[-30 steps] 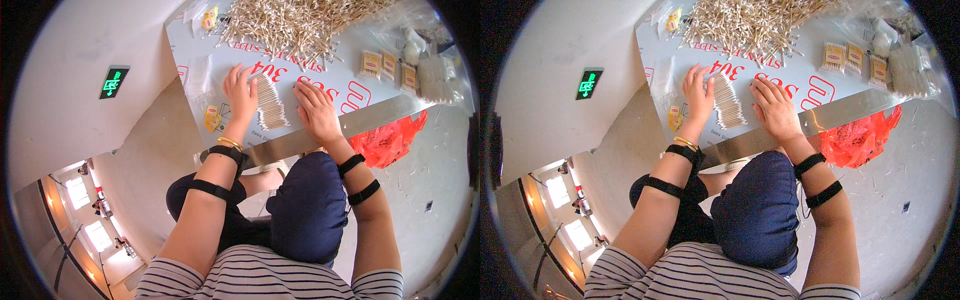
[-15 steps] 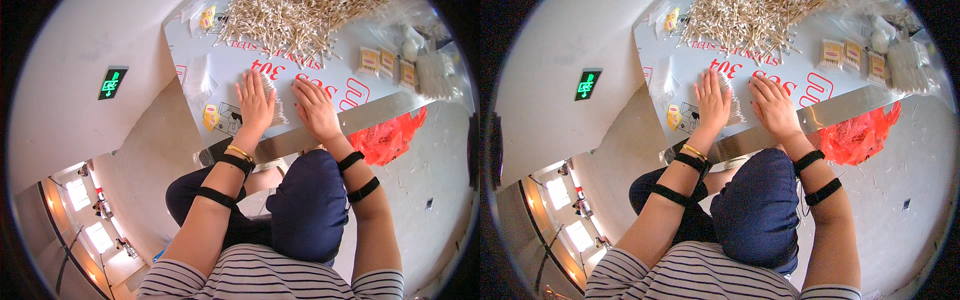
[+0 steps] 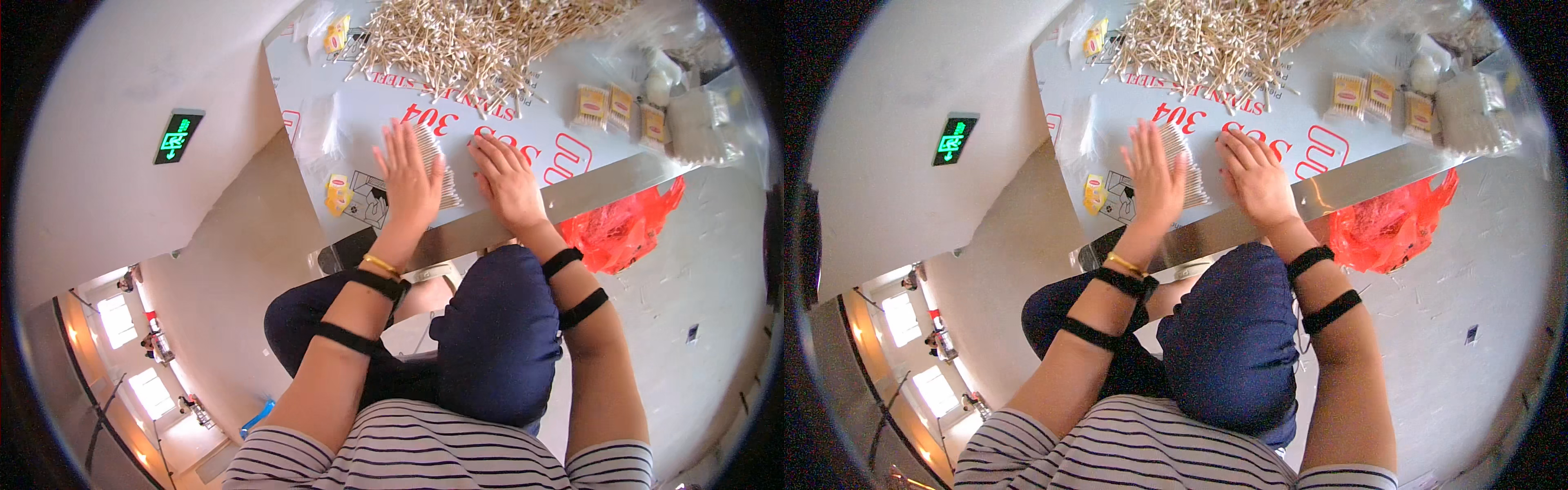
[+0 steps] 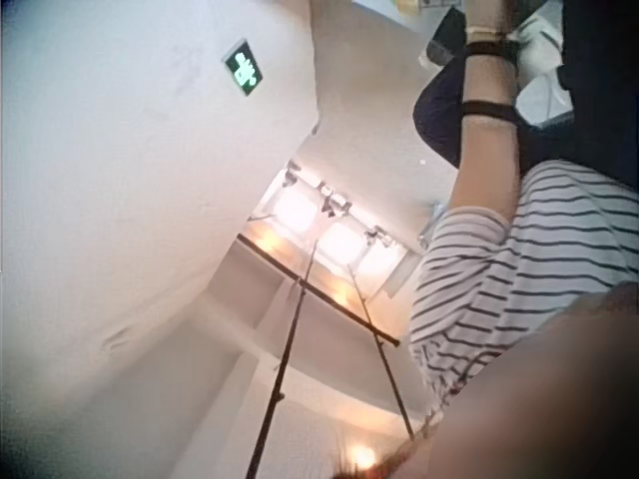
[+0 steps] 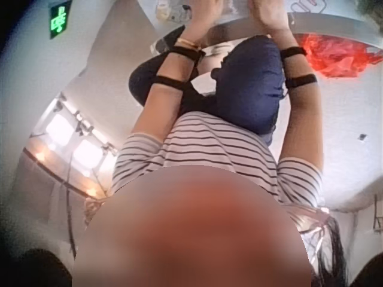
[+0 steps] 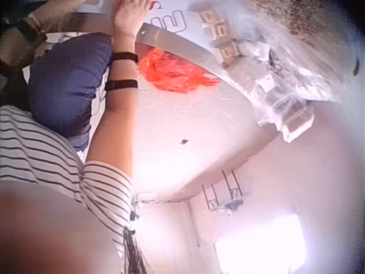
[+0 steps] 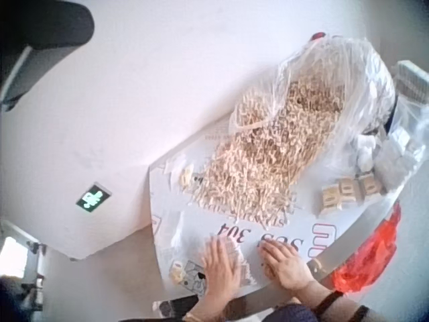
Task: Organizing and lining up cotton swabs from a bulk bag on a table for packaging.
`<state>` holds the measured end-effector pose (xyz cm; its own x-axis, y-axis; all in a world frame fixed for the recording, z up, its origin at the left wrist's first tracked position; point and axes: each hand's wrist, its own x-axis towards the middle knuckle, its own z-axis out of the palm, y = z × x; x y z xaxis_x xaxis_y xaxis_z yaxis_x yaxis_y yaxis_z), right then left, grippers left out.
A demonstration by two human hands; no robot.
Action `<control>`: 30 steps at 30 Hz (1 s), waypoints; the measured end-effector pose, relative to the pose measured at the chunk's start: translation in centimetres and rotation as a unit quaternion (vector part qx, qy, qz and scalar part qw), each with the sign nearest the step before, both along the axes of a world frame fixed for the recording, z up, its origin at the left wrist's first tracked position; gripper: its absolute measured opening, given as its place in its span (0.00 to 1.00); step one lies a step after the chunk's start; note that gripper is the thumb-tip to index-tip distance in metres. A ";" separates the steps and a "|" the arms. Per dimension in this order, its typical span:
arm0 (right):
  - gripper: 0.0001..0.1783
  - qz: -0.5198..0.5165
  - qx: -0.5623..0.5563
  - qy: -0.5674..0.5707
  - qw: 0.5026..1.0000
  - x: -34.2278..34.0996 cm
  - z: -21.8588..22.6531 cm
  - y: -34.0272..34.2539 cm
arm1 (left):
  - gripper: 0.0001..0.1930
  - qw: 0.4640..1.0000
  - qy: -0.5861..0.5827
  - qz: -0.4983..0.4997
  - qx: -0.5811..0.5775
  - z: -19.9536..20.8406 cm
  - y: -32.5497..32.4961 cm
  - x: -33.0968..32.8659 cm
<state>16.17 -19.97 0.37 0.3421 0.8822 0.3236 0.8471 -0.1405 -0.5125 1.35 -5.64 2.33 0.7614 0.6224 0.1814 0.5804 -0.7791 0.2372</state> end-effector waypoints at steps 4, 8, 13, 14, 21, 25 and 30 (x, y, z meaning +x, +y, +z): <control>0.27 0.005 0.013 0.002 1.000 0.0 0.2 -0.2 | 0.38 0.992 -0.110 0.054 -0.022 5.9 2.0 -1.4; 0.27 0.012 0.010 -0.010 1.000 -0.1 0.3 0.0 | 0.38 0.957 -0.233 0.101 -0.142 12.3 4.3 -5.3; 0.19 0.115 -0.164 0.029 0.979 5.2 0.6 -0.2 | 0.37 0.802 -0.427 0.138 -0.395 20.6 2.9 -7.2; 0.19 0.118 -0.164 0.015 0.979 6.4 2.3 0.5 | 0.37 0.796 -0.440 0.137 -0.393 21.4 2.9 -7.8; 0.17 0.089 -0.320 -0.046 0.942 9.4 12.3 2.5 | 0.37 0.750 -0.513 0.107 -0.404 24.7 2.7 -7.0; 0.18 0.056 -0.254 0.006 0.966 6.6 12.4 4.5 | 0.35 0.635 -0.582 0.130 -0.491 24.2 3.9 -5.4; 0.18 0.023 -0.209 0.019 0.977 3.4 10.3 9.9 | 0.30 0.484 -0.645 0.177 -0.564 21.7 5.9 -3.1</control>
<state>19.60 -10.03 10.70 0.3044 0.9491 -0.0806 0.8387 -0.3072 -0.4497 -1.70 0.24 24.02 0.2779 0.9292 -0.2436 -0.5673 0.3634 0.7390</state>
